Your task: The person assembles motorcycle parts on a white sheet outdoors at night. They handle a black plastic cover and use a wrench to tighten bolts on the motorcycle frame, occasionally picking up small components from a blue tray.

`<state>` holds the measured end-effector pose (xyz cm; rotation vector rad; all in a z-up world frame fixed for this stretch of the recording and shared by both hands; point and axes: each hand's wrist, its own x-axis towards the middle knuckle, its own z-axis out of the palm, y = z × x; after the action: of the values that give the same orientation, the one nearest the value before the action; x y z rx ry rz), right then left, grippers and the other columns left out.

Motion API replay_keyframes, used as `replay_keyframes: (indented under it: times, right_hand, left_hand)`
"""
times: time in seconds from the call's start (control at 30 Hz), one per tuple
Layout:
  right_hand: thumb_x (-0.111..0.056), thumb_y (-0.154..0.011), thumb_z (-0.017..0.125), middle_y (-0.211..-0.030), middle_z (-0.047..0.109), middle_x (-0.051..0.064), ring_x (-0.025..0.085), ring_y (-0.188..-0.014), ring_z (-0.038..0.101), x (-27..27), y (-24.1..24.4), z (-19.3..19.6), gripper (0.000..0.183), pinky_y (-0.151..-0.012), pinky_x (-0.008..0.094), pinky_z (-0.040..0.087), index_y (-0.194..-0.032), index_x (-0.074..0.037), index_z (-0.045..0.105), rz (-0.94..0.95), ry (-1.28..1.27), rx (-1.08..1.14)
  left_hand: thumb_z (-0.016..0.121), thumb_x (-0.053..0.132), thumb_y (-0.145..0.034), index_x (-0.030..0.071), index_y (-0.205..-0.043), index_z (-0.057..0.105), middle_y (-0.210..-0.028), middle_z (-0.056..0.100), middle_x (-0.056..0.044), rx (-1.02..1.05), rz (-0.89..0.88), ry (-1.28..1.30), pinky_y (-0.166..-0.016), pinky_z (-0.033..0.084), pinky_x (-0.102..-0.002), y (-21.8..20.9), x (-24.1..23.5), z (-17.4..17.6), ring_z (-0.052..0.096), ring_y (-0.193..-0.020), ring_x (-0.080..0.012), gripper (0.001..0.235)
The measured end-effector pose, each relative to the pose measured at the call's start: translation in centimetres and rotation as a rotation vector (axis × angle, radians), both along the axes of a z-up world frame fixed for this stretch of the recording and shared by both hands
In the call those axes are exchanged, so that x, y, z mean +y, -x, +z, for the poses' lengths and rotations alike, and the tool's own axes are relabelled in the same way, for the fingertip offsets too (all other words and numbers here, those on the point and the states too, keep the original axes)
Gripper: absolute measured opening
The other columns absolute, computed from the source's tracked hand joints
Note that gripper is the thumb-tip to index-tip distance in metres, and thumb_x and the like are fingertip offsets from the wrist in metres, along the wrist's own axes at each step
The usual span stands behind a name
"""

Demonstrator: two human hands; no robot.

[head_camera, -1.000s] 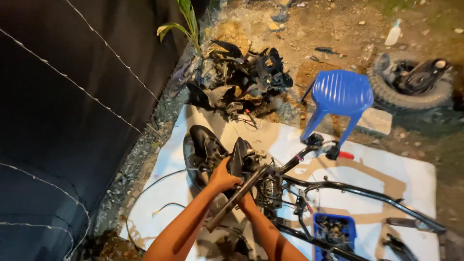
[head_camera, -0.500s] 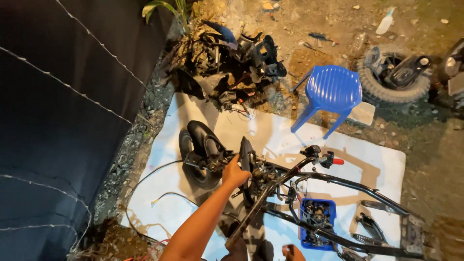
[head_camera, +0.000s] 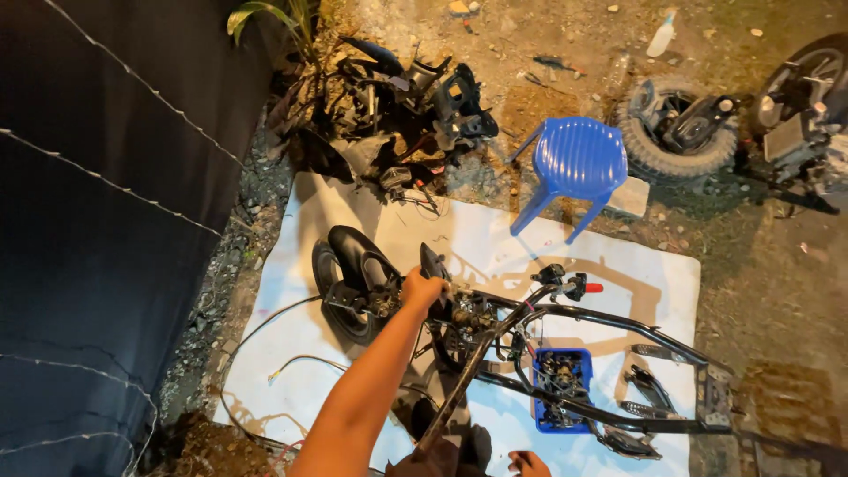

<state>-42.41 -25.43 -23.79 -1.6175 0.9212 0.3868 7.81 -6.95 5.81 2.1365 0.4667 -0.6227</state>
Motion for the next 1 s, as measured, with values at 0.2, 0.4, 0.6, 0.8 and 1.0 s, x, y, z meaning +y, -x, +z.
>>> replay_keyframes:
  times: [0.2, 0.4, 0.6, 0.8, 1.0]
  right_hand:
    - [-0.018, -0.092, 0.069, -0.083, 0.082, 0.016, 0.024, -0.065, 0.074, -1.6, -0.9, 1.9, 0.026, -0.062, 0.039, 0.061, -0.11, -0.003, 0.077, -0.176, -0.05, 0.082]
    - [-0.027, -0.091, 0.066, -0.089, 0.081, 0.01, 0.023, -0.064, 0.073, -0.1, -3.2, 8.8, 0.032, -0.054, 0.035, 0.049, -0.116, -0.01, 0.075, -0.141, -0.05, 0.179]
    - [-0.036, -0.092, 0.063, -0.094, 0.08, 0.007, 0.02, -0.072, 0.073, -1.2, -5.0, 13.3, 0.036, -0.061, 0.036, 0.052, -0.117, -0.012, 0.075, -0.164, -0.058, 0.11]
    - [-0.032, -0.093, 0.064, -0.094, 0.077, 0.008, 0.021, -0.074, 0.073, -4.4, -9.0, 19.8, 0.032, -0.064, 0.035, 0.052, -0.113, -0.007, 0.07, -0.297, 0.01, -0.036]
    - [-0.017, -0.098, 0.063, -0.091, 0.073, 0.009, 0.017, -0.079, 0.065, -2.7, -18.7, 33.7, 0.023, -0.073, 0.032, 0.053, -0.111, -0.001, 0.072, -0.266, 0.084, -0.373]
  left_hand:
    - [0.078, 0.025, -0.068, 0.029, -0.145, 0.058, -0.119, 0.073, -0.012, -0.163, -0.366, -0.12, -0.092, 0.052, -0.046, 2.5, -1.3, 4.2, 0.068, -0.108, -0.0372, 0.08]
    - [0.088, 0.034, -0.06, 0.022, -0.146, 0.054, -0.121, 0.072, -0.015, -0.44, -0.323, 0.207, -0.093, 0.054, -0.04, -4.6, -3.7, 9.2, 0.07, -0.109, -0.0335, 0.094]
    - [0.088, 0.013, -0.066, 0.009, -0.148, 0.051, -0.123, 0.071, -0.014, -0.394, -0.236, 0.742, -0.093, 0.056, -0.034, -3.9, 0.7, 12.9, 0.072, -0.106, -0.0249, 0.091]
    - [0.082, -0.002, -0.068, 0.002, -0.152, 0.047, -0.126, 0.067, -0.016, -0.238, -0.111, 1.061, -0.095, 0.055, -0.034, 3.2, 7.2, 18.6, 0.068, -0.106, -0.0243, 0.091]
    - [0.08, -0.003, -0.068, 0.003, -0.15, 0.047, -0.125, 0.067, -0.011, -0.295, -0.038, 1.022, -0.097, 0.053, -0.031, 8.7, 8.8, 22.4, 0.068, -0.109, -0.0203, 0.089]
